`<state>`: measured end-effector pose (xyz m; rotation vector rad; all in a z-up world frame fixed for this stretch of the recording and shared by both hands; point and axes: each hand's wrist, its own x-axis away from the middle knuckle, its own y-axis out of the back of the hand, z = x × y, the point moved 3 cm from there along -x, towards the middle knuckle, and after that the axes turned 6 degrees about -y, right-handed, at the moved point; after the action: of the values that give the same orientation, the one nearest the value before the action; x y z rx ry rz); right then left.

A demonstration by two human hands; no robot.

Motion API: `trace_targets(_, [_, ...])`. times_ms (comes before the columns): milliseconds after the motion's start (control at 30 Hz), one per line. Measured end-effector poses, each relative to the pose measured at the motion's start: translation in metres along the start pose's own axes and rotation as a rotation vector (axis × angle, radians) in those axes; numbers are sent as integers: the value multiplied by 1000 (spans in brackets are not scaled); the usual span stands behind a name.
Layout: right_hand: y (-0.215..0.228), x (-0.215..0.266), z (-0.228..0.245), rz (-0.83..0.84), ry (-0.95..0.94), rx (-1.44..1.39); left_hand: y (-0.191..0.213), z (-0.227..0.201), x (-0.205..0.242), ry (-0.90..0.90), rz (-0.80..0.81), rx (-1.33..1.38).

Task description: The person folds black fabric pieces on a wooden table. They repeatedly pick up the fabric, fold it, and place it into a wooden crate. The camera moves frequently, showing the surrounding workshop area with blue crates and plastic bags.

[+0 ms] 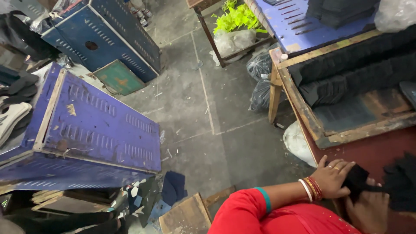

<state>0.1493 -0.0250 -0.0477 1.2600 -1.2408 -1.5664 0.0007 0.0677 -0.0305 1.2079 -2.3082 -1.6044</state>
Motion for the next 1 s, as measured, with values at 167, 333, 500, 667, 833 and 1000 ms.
trace_targets(167, [-33,12,-23,120,-41,120,3,4,1,-25,-21,51])
trace_targets(333, [-72,18,-74,179,-13,-47,-1,12,1,-41,52,15])
trace_targets(500, [-46,20,-76,235,-153,-205,3,23,-1,-183,149,122])
trace_targets(667, [-64,8,-106,138,-164,-211,5,31,-5,-285,69,216])
trace_targets(833, [53,10,-104,57,-287,-234,57,19,-35,-176,176,412])
trace_targets(1000, [124,1,-85,245,-583,-555,3,61,-45,-75,184,546])
